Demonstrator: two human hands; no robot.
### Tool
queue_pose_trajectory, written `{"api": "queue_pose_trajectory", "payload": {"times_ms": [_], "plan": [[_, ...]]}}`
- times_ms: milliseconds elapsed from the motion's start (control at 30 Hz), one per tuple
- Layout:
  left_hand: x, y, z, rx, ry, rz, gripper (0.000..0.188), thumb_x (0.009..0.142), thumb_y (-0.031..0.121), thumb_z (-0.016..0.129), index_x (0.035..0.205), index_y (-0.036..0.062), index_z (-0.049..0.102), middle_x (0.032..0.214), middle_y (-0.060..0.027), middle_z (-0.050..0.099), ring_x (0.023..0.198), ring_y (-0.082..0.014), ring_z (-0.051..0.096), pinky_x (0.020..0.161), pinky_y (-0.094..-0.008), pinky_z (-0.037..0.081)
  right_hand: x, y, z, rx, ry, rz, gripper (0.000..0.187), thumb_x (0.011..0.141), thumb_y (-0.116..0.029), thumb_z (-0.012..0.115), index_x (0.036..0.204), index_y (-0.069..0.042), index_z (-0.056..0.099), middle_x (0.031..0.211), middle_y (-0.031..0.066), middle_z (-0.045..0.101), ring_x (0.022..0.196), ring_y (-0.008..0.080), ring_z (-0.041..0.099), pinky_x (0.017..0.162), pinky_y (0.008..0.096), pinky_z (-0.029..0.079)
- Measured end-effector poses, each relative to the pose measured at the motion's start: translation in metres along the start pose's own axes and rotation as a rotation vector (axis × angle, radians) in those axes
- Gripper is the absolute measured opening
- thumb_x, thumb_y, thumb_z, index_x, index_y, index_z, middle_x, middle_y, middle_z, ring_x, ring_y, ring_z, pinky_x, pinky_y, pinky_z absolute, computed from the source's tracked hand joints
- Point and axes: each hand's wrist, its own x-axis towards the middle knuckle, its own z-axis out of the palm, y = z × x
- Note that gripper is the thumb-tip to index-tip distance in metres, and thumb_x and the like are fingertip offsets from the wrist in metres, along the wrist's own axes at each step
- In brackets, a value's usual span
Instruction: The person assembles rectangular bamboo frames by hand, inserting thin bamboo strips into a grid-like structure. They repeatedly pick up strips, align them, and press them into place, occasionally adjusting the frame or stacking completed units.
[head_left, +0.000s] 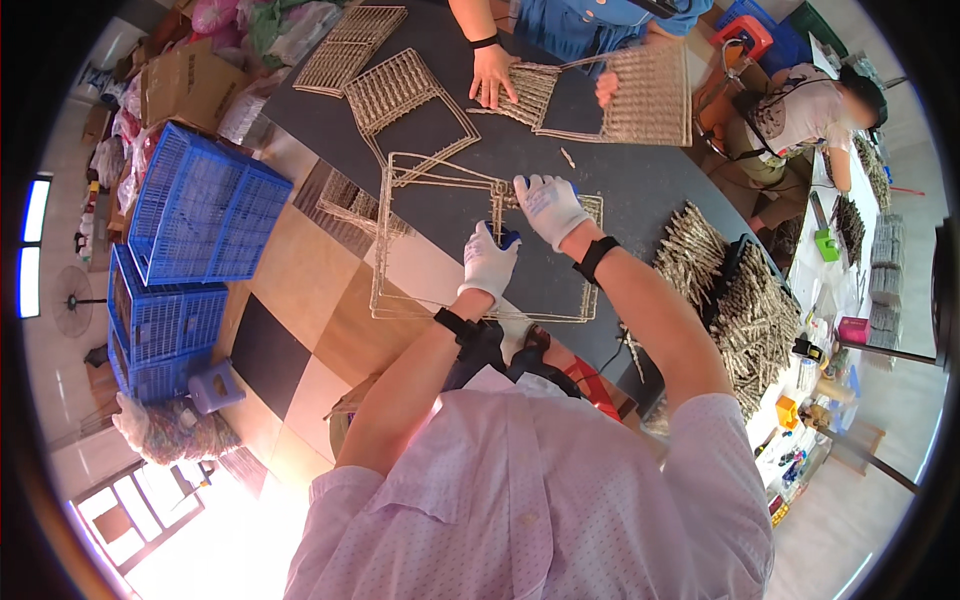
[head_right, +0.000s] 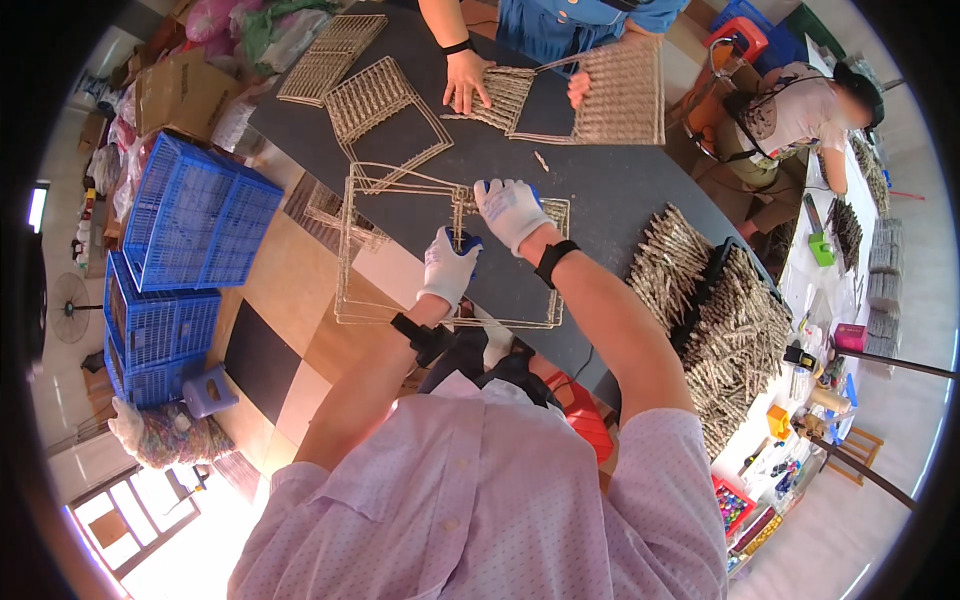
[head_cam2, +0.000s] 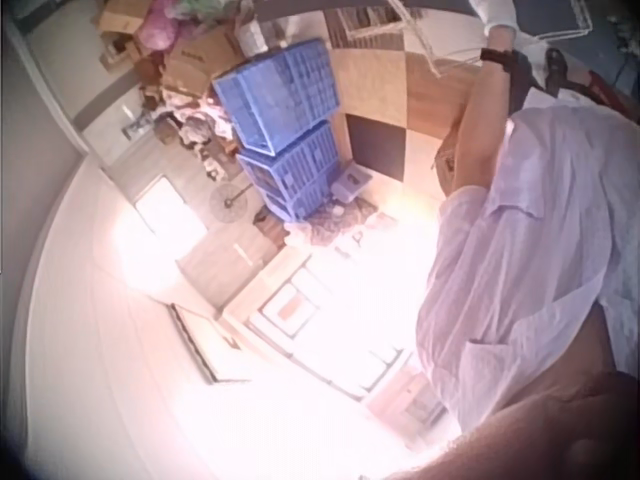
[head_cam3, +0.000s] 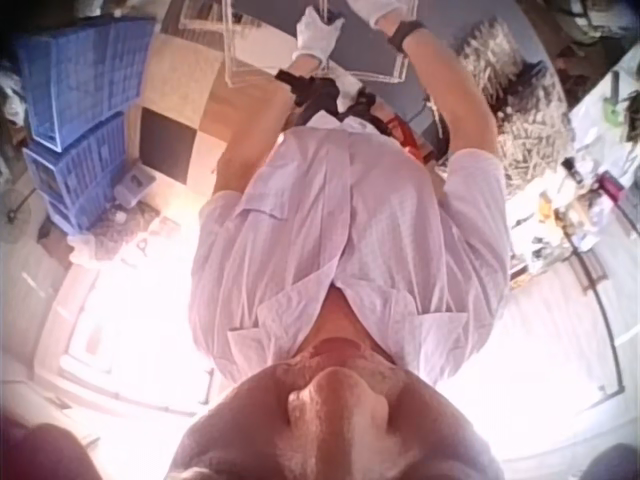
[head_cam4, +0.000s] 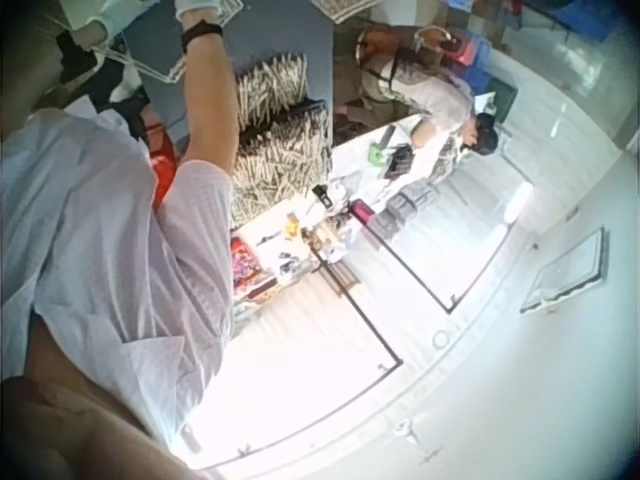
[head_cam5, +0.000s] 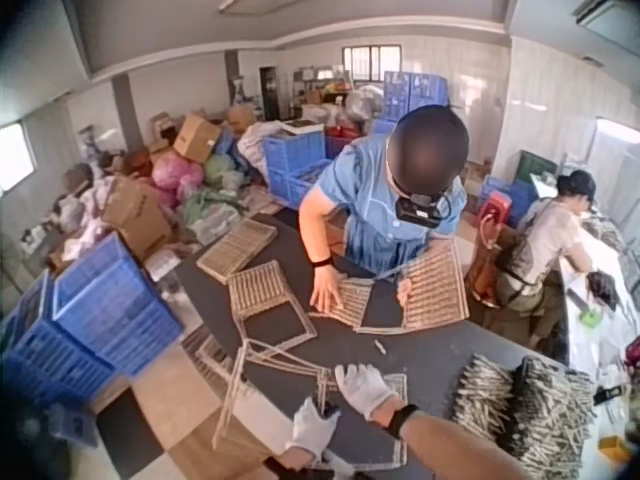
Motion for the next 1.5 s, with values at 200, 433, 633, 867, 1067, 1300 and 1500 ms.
{"api": "queue_pose_trajectory", "payload": {"times_ms": [200,433,633,867,1067,1300,1500], "plan": [[0.016,-0.027,-0.026,-0.082,-0.131,0.216,0.045,0.074,0.017,0.074,0.110,0.0000,0.053,0.100,-0.0204,0.063,0.098,-0.0387,0.059,0.086,-0.0441,0.047,-0.009,0.026,0.006,0.526,0.075,-0.032,0.050,0.081,-0.032,0.067,0.120,-0.002,0.054,0.100,0.0186,0.066,0.096,0.0331,0.063,0.083,0.0403,0.049],[0.018,-0.015,-0.046,-0.122,-0.259,0.270,0.039,0.074,0.014,0.072,0.107,0.0014,0.055,0.100,-0.0200,0.063,0.094,-0.0381,0.061,0.082,-0.0414,0.049,-0.027,0.037,-0.014,0.818,-0.058,0.099,0.059,0.079,-0.039,0.072,0.123,-0.004,0.056,0.107,0.0222,0.062,0.101,0.0359,0.059,0.089,0.0404,0.047],[0.025,-0.013,-0.048,-0.011,-0.245,0.424,0.034,0.075,0.011,0.071,0.105,0.0024,0.058,0.096,-0.0173,0.065,0.090,-0.0356,0.063,0.080,-0.0378,0.051,-0.039,0.045,-0.026,0.864,-0.195,0.195,0.059,0.077,-0.035,0.073,0.121,0.001,0.057,0.108,0.0213,0.065,0.098,0.0353,0.062,0.087,0.0382,0.049],[0.027,0.011,-0.040,-0.044,-0.281,0.177,0.030,0.077,0.012,0.071,0.101,-0.0002,0.059,0.087,-0.0154,0.065,0.073,-0.0275,0.066,0.063,-0.0343,0.053,-0.031,0.027,-0.004,0.171,-0.026,0.094,0.076,0.069,-0.036,0.078,0.128,0.001,0.047,0.101,0.0167,0.064,0.092,0.0257,0.064,0.080,0.0355,0.051],[0.017,0.017,-0.027,0.094,-0.207,0.182,0.031,0.078,0.016,0.071,0.100,-0.0008,0.057,0.091,-0.0182,0.066,0.085,-0.0343,0.064,0.074,-0.0407,0.052,-0.041,0.036,-0.003,0.271,0.025,0.033,0.069,0.073,-0.033,0.075,0.128,0.001,0.048,0.100,0.0187,0.064,0.095,0.0299,0.063,0.082,0.0368,0.049],[0.026,0.000,-0.048,-0.033,-0.334,0.336,0.033,0.077,0.014,0.072,0.104,0.0009,0.058,0.090,-0.0142,0.065,0.076,-0.0252,0.065,0.067,-0.0349,0.053,-0.059,0.057,-0.019,0.945,-0.047,0.160,0.050,0.079,-0.032,0.072,0.114,0.001,0.061,0.106,0.0202,0.066,0.101,0.0331,0.061,0.090,0.0367,0.046],[0.025,0.015,-0.055,-0.157,-0.442,0.214,0.028,0.078,0.011,0.071,0.101,0.0014,0.060,0.082,-0.0090,0.064,0.065,-0.0155,0.062,0.057,-0.0287,0.052,-0.062,0.058,-0.018,1.393,-0.010,0.158,0.039,0.079,-0.025,0.073,0.109,0.000,0.063,0.097,0.0155,0.069,0.086,0.0267,0.065,0.082,0.0339,0.050]]}}
